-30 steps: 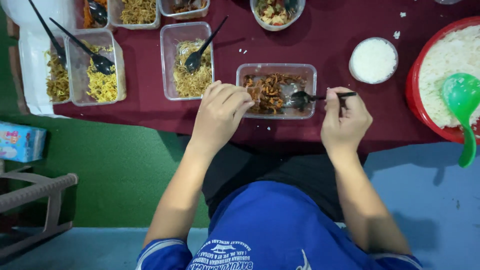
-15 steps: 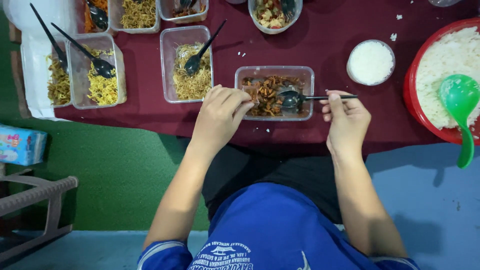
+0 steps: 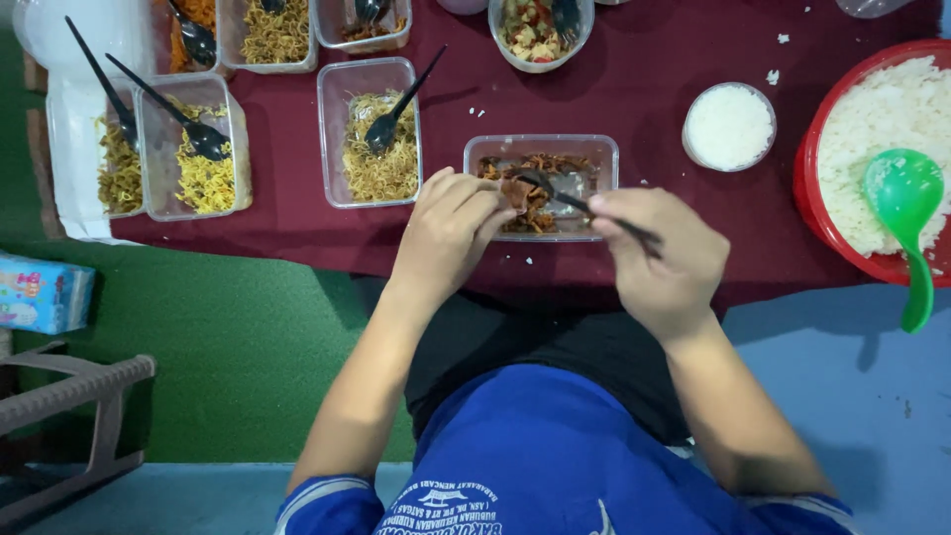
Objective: Packaging rice and various toppings into paper wraps
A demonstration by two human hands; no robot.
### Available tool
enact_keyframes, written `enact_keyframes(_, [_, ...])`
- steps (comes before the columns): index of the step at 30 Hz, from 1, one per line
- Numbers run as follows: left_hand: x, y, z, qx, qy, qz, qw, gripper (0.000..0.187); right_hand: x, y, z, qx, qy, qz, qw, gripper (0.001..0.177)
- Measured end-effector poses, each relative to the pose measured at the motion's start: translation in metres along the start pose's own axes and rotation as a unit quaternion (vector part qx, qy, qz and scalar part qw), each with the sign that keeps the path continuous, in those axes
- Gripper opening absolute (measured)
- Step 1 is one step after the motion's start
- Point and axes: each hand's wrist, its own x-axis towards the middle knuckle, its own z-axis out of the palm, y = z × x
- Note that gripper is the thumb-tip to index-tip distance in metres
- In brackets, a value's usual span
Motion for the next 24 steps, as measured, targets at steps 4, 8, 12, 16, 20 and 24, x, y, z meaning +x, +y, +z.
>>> enact_keyframes(4, [0.004, 0.001, -0.009, 0.015, 0.000, -0.004, 1.000, 0.015, -0.008, 0.016, -0.003, 0.010, 0.002, -0.020, 1.000, 0.011])
enact_keyframes(8, [0.021, 0.006, -0.029, -0.052, 0.013, -0.036, 0.998, 0.012, -0.024, 0.050, -0.012, -0.028, 0.032, 0.013, 0.999, 0.011])
enact_keyframes(12, [0.039, 0.010, -0.042, -0.138, 0.032, -0.143, 0.980, 0.011, -0.053, 0.084, -0.007, 0.010, 0.040, 0.187, 0.981, 0.007])
enact_keyframes(16, [0.039, 0.000, -0.041, -0.148, 0.053, -0.181, 0.971, 0.012, -0.060, 0.088, -0.015, -0.025, 0.001, 0.320, 0.947, 0.015])
enact_keyframes(20, [0.039, 0.006, -0.035, -0.106, 0.055, -0.150, 0.982, 0.012, -0.047, 0.064, -0.033, -0.162, -0.002, 0.192, 0.968, 0.051])
enact_keyframes(24, [0.034, 0.021, -0.015, -0.091, 0.019, -0.049, 0.994, 0.007, -0.029, 0.036, -0.026, -0.165, -0.010, 0.027, 0.986, 0.051])
